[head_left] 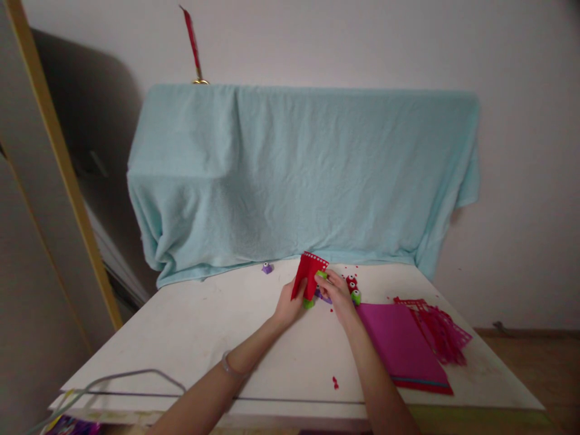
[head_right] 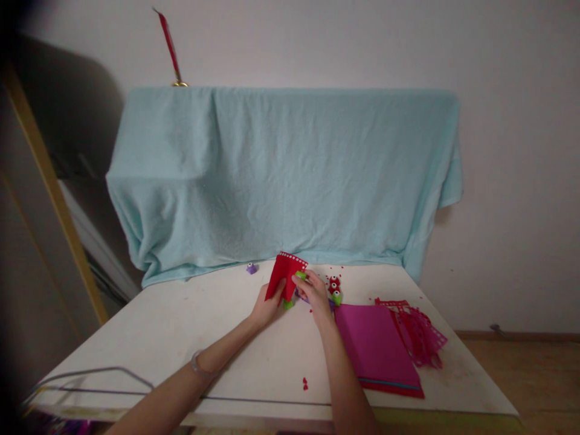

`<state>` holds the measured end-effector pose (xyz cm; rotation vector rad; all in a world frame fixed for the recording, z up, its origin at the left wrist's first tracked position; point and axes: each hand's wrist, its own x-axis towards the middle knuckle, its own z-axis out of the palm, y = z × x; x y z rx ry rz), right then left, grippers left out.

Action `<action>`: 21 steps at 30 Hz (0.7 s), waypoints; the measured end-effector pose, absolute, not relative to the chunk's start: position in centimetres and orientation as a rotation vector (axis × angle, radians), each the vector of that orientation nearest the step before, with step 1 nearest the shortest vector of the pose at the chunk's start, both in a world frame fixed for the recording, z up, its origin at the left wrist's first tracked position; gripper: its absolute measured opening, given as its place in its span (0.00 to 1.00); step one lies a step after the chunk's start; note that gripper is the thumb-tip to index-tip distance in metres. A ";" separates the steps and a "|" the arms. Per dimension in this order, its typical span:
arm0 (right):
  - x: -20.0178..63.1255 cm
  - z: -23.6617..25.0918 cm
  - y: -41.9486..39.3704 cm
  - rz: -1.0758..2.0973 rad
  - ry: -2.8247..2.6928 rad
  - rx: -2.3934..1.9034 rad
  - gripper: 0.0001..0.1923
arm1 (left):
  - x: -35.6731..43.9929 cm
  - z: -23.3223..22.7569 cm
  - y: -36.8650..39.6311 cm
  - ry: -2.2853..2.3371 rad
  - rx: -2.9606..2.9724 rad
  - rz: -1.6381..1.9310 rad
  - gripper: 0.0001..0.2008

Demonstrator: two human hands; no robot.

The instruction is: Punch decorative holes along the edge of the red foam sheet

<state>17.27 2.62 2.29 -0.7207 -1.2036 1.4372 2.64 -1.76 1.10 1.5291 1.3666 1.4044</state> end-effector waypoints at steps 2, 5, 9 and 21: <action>17.3 2.3 2.6 1.441 -1.202 -0.728 0.17 | 2.7 1.1 -1.8 1.371 1.527 1.399 0.24; 17.3 2.1 2.7 1.443 -1.192 -0.742 0.17 | 2.7 1.2 -1.8 1.375 1.526 1.384 0.24; 17.3 2.1 2.8 1.448 -1.181 -0.750 0.18 | 2.7 1.1 -1.8 1.381 1.523 1.371 0.24; 17.4 2.2 2.8 1.434 -1.209 -0.754 0.17 | 3.1 1.9 -2.1 1.408 1.490 1.378 0.27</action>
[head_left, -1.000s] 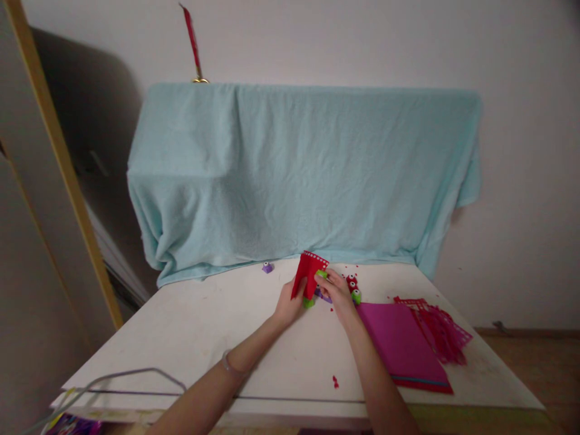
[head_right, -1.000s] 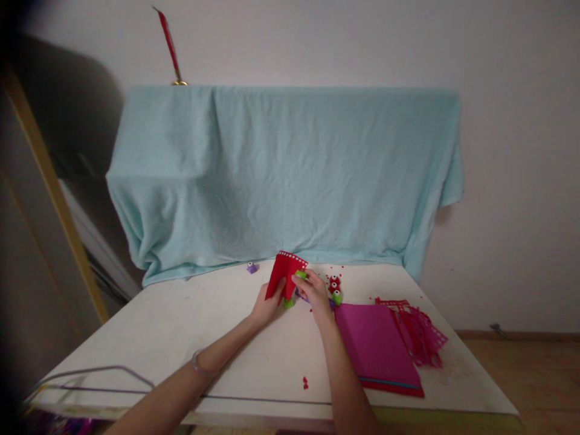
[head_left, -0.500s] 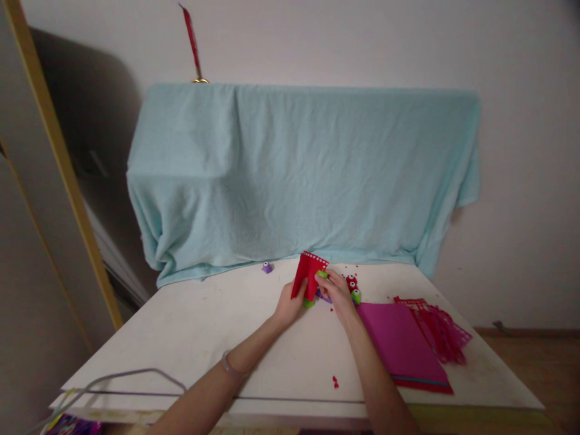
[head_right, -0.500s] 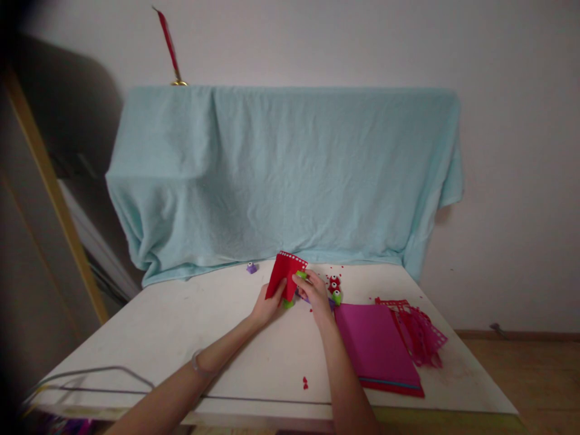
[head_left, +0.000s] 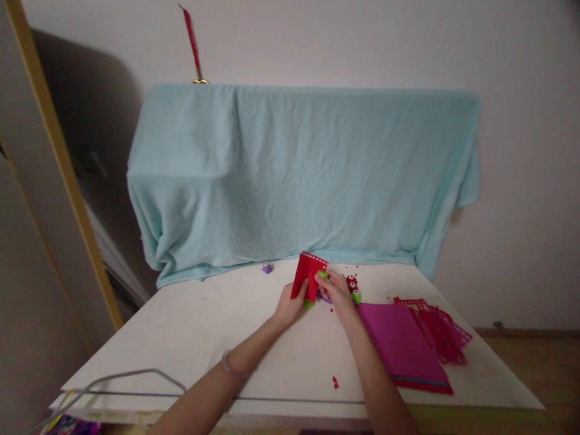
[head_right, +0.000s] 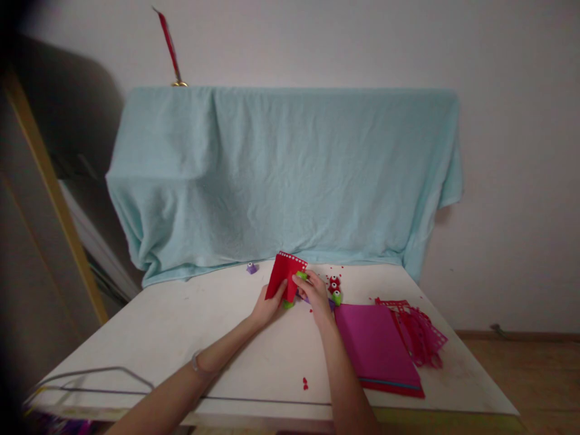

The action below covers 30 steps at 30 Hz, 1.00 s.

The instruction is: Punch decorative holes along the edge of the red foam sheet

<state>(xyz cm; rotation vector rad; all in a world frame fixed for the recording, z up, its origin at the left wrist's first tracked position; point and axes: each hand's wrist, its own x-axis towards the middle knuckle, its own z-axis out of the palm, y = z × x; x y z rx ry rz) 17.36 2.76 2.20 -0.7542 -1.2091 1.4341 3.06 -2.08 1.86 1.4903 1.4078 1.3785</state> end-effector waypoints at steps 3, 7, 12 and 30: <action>17.3 2.1 2.9 1.432 -1.205 -0.757 0.17 | 3.2 2.4 -2.4 1.407 1.486 1.381 0.27; 17.3 2.2 2.9 1.438 -1.192 -0.772 0.18 | 3.2 2.7 -2.6 1.403 1.487 1.379 0.26; 17.3 2.2 2.8 1.447 -1.181 -0.772 0.19 | 3.2 2.5 -2.5 1.400 1.489 1.383 0.26; 17.3 1.7 3.2 1.443 -1.210 -0.740 0.17 | 3.3 3.0 -2.8 1.403 1.505 1.361 0.26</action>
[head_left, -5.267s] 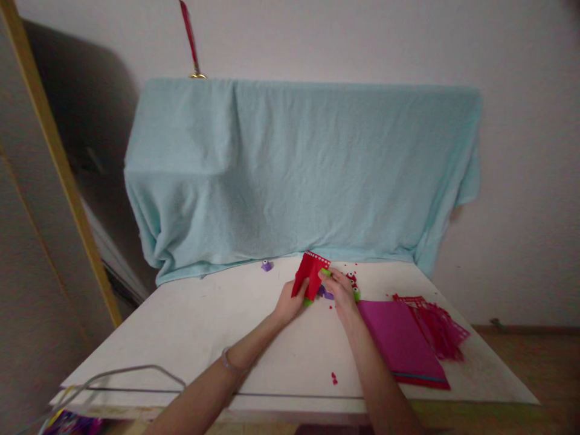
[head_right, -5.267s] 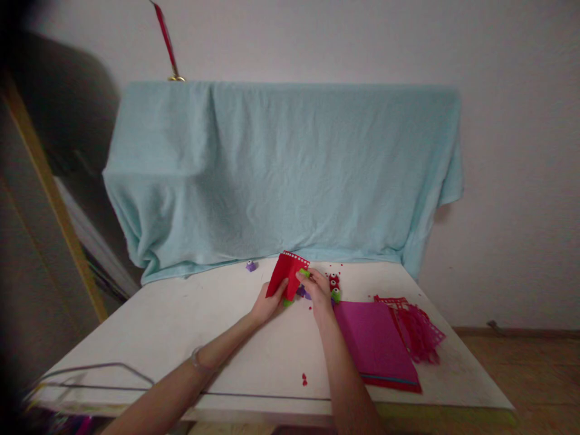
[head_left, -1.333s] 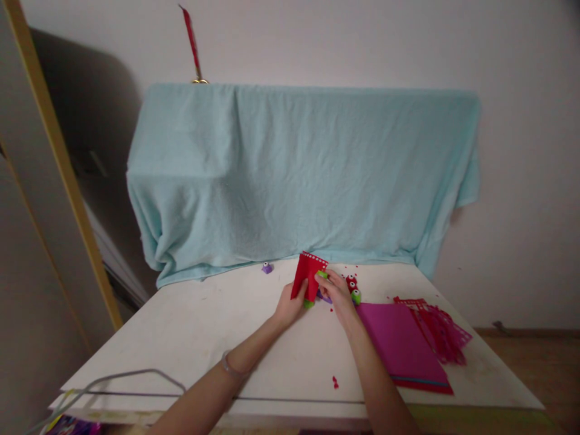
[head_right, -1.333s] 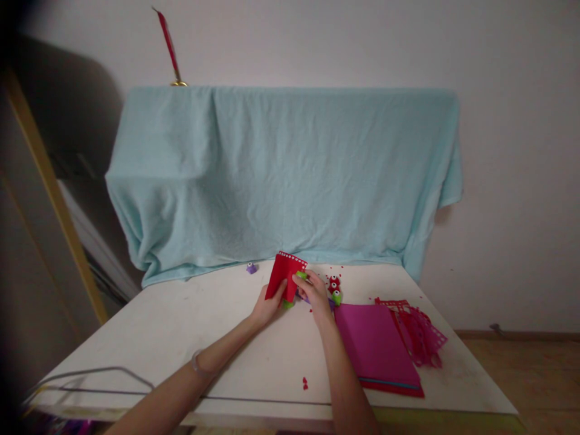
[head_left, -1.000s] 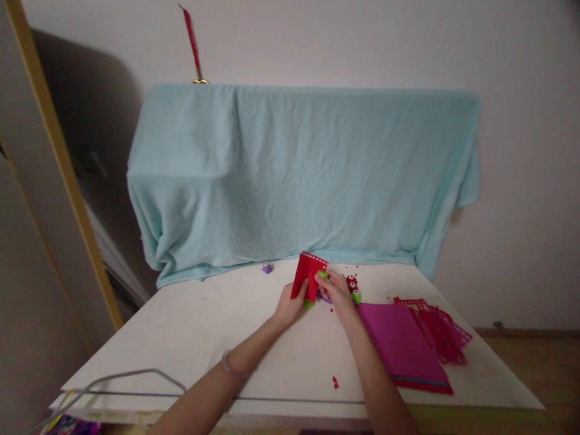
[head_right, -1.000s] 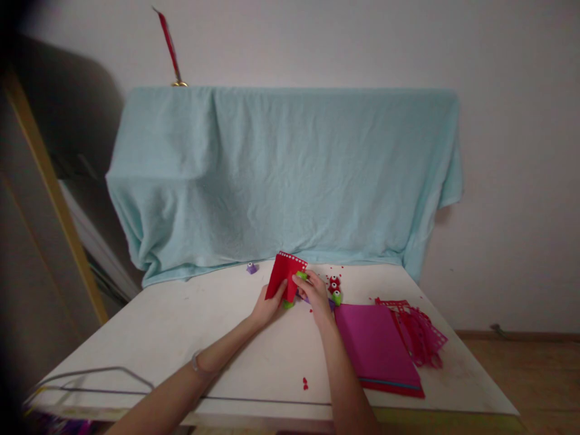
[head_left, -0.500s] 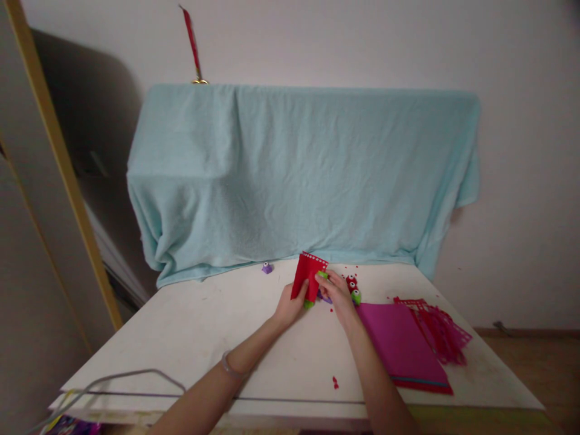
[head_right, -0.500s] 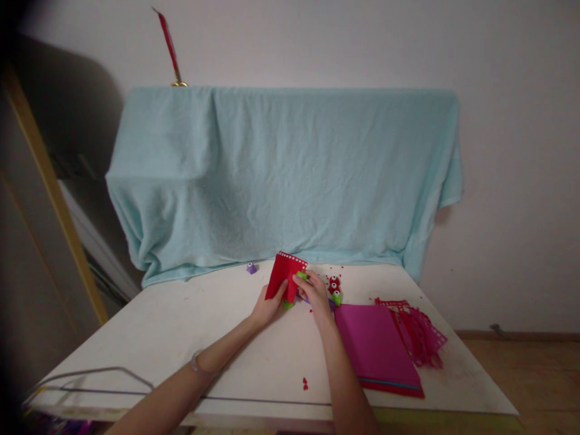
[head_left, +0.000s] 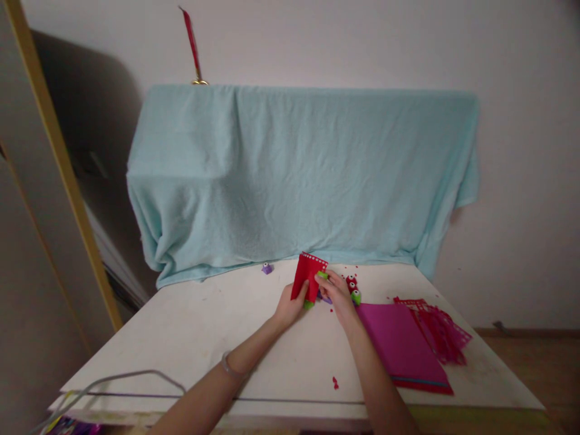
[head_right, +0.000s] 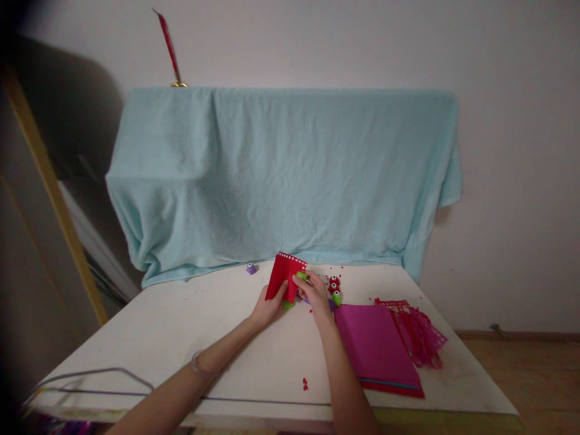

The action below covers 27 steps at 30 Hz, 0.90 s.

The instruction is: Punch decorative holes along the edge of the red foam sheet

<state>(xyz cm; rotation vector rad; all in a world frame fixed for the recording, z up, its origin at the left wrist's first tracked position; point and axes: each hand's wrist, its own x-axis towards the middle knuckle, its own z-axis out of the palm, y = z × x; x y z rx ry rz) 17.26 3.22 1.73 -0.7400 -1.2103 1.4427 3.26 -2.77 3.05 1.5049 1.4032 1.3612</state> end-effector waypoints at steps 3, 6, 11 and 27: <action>17.3 1.6 3.2 1.435 -1.206 -0.743 0.17 | 3.2 3.1 -2.8 1.400 1.504 1.363 0.26; 17.3 1.6 3.2 1.431 -1.198 -0.754 0.18 | 3.2 3.1 -2.8 1.401 1.499 1.362 0.25; 17.3 1.8 3.1 1.435 -1.203 -0.764 0.18 | 3.3 3.2 -2.9 1.400 1.498 1.361 0.26; 17.3 2.0 2.9 1.426 -1.187 -0.769 0.20 | 3.3 3.1 -2.8 1.409 1.479 1.348 0.27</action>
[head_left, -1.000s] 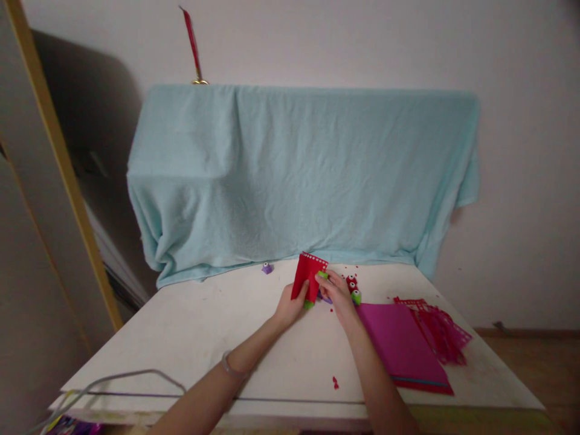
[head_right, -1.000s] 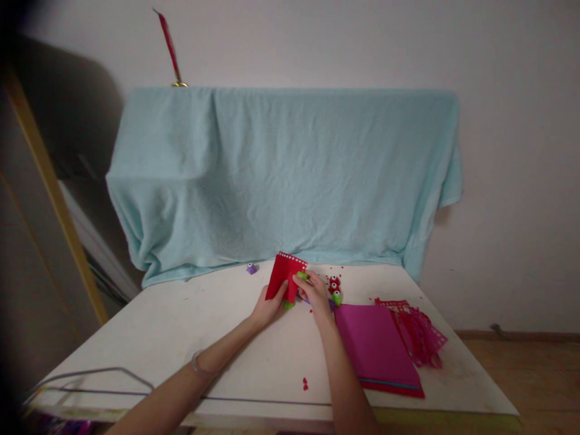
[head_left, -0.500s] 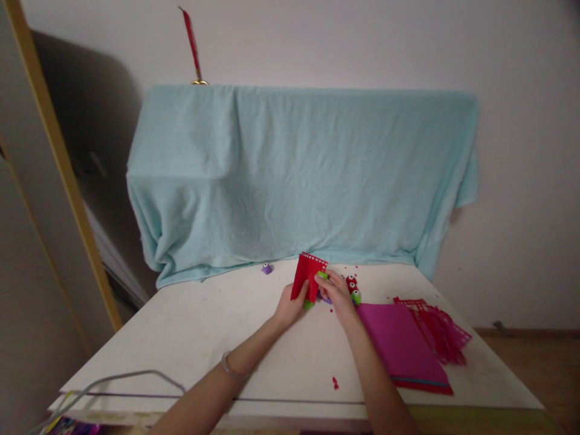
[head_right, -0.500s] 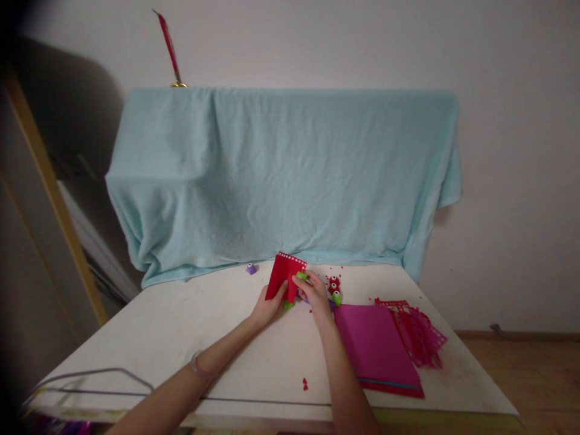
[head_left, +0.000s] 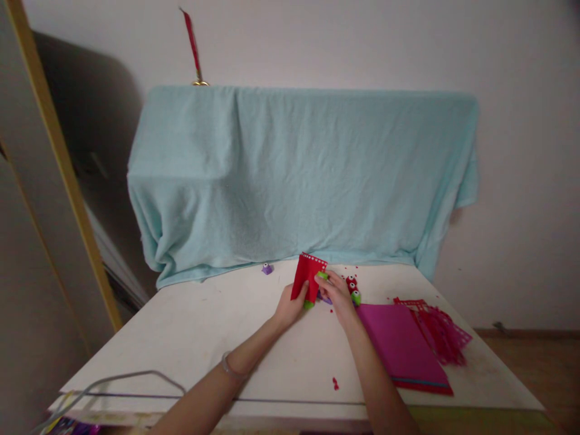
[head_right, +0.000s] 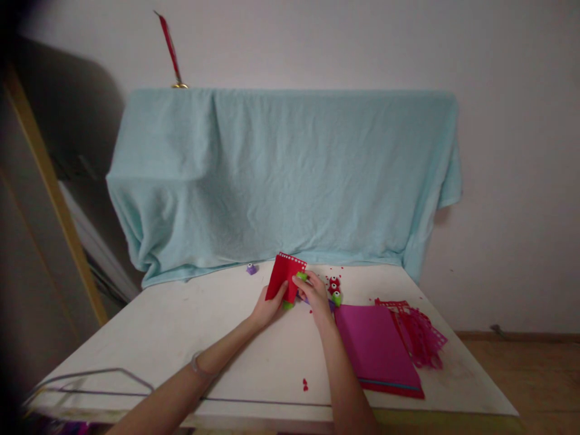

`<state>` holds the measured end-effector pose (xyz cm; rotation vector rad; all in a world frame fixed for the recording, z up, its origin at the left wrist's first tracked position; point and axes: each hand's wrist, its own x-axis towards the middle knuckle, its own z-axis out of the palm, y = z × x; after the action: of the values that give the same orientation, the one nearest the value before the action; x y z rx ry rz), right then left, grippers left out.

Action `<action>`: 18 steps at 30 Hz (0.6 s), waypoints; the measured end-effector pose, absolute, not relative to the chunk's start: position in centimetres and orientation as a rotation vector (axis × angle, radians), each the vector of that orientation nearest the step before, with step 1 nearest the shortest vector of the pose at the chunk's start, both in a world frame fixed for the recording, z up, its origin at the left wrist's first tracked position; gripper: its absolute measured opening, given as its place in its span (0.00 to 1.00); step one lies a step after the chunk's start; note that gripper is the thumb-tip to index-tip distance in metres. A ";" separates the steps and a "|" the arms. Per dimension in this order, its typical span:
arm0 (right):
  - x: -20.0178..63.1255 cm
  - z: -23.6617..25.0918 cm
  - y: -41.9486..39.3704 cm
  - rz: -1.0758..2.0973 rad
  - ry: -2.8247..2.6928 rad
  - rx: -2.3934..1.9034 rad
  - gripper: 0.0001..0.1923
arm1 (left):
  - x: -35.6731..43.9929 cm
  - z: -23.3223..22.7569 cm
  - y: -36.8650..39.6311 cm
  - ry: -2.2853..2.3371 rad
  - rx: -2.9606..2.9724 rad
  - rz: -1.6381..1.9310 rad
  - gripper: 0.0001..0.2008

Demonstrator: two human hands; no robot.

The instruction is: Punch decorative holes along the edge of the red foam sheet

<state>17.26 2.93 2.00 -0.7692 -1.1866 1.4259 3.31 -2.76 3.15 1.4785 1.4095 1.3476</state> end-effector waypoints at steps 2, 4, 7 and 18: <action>17.2 2.1 2.9 1.427 -1.188 -0.770 0.20 | 3.3 3.1 -2.7 1.403 1.474 1.356 0.27; 17.2 2.2 2.8 1.428 -1.186 -0.777 0.20 | 3.3 3.0 -2.8 1.405 1.464 1.361 0.26; 17.2 2.3 2.8 1.428 -1.177 -0.795 0.21 | 3.3 3.0 -2.8 1.407 1.453 1.359 0.26; 17.2 2.2 2.8 1.422 -1.184 -0.787 0.20 | 3.3 2.7 -2.6 1.393 1.471 1.370 0.27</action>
<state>17.24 2.85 2.15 -0.7870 -1.1843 1.4223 3.27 -2.62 2.72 1.4705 1.3933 1.3701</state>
